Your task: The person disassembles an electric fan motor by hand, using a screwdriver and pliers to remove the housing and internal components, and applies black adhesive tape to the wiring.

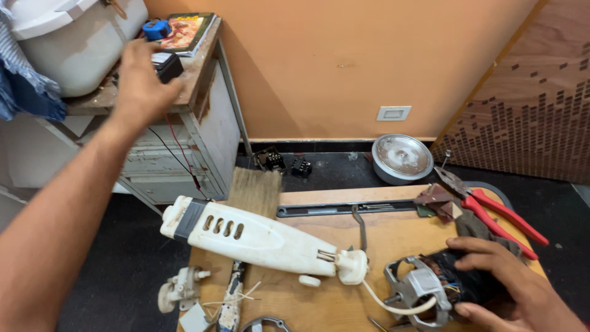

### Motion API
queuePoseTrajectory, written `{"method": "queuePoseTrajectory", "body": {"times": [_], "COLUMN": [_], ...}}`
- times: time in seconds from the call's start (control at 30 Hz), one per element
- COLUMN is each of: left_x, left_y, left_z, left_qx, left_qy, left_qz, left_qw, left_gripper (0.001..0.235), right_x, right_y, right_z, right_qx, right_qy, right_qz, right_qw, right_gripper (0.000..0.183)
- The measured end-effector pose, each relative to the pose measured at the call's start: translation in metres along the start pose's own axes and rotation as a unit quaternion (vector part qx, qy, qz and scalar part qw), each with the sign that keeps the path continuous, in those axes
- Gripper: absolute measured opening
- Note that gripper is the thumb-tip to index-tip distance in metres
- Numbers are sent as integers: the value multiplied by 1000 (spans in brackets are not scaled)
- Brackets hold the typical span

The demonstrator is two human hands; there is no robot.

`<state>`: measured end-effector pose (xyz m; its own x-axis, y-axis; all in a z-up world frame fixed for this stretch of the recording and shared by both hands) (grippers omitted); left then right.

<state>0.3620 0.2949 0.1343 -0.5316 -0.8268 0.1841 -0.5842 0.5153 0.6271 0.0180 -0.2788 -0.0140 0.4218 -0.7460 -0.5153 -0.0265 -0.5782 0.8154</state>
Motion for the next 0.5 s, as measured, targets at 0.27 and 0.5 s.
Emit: {"method": "queuePoseTrajectory", "body": {"times": [0.27,0.5], "left_x": [348,442], "left_y": [41,-2], "left_z": [104,170], "left_qx": [-167,-296], "left_qy": [-224,-209], "left_qz": [225,245], "left_qw": [934,899], "left_gripper": [47,59], "right_x": [-25,-48], "right_y": [4,15], "right_z": [-28,-38], "right_qx": [-94,-19], "right_qy": [8,-26], "right_qz": [-2,49], "right_qw": [996,998], "right_gripper": [112,106]}}
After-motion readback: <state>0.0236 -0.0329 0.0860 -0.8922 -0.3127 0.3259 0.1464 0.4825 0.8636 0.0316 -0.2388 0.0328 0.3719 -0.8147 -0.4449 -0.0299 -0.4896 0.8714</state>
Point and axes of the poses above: each hand's wrist, its own z-axis away from the middle knuckle, its own y-axis out of the back of the hand, x = y × z, the point moved 7 cm from there along -z, towards the middle knuckle, and after that the axes turned 2 degrees about -z, right-handed, at the moved point
